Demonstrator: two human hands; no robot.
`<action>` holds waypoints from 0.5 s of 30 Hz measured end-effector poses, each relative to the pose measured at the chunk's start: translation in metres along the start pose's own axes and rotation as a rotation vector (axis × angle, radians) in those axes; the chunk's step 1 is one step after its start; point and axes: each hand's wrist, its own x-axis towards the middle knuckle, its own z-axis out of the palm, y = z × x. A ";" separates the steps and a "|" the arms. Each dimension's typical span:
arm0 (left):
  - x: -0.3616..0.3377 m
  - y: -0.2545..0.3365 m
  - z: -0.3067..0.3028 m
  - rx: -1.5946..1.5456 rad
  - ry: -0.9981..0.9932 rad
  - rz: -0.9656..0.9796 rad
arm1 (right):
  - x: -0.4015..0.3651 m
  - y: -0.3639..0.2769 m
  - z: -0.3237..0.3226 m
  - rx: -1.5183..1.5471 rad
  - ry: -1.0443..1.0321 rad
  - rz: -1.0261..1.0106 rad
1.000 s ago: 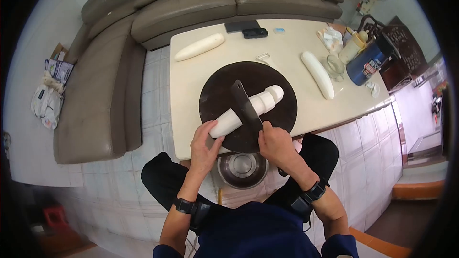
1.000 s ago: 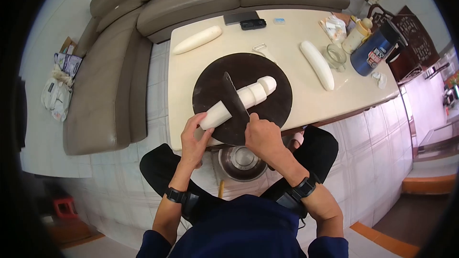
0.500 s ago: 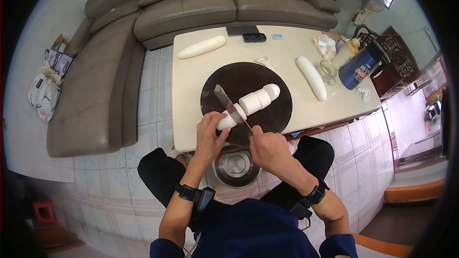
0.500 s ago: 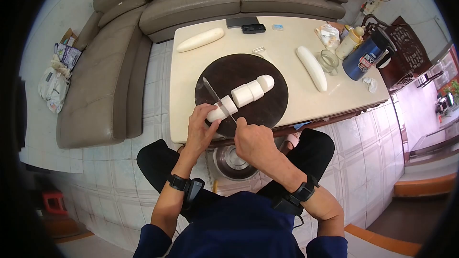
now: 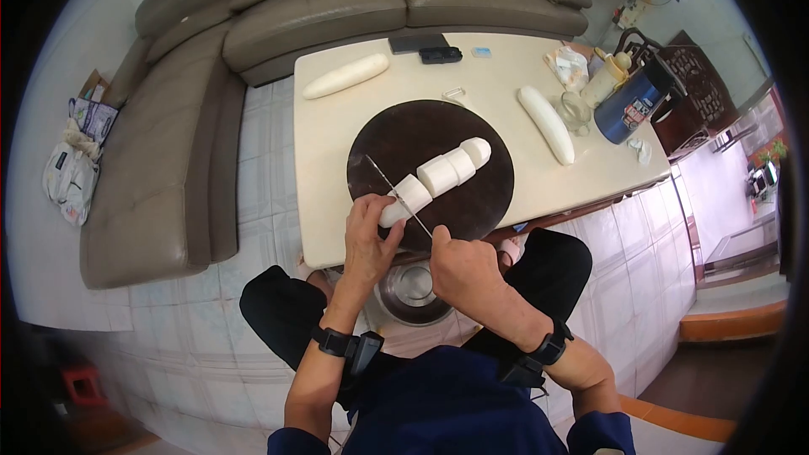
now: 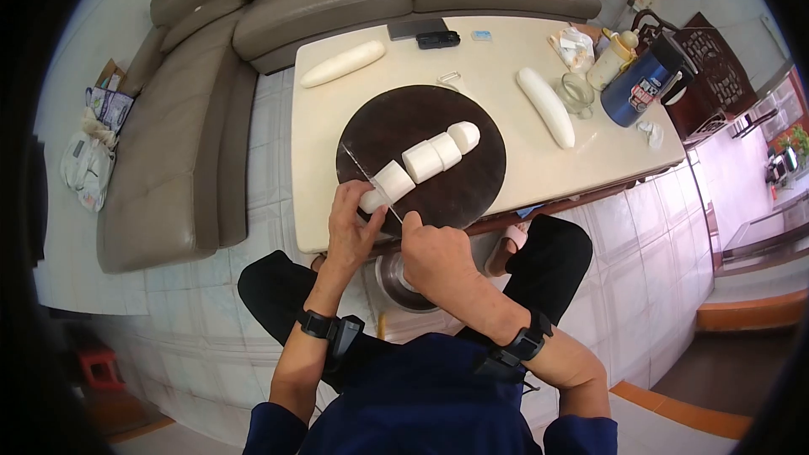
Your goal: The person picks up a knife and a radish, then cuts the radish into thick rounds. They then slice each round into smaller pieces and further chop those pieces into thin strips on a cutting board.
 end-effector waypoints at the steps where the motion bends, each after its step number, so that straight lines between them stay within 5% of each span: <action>1: 0.001 0.000 -0.002 -0.002 -0.001 0.017 | 0.001 0.001 -0.001 -0.015 0.017 -0.018; 9: 0.006 0.002 -0.011 -0.075 -0.046 0.018 | 0.002 0.011 -0.012 -0.023 -0.003 -0.085; 15: 0.074 0.045 -0.038 0.062 0.158 0.177 | 0.003 0.014 -0.005 0.006 0.032 -0.126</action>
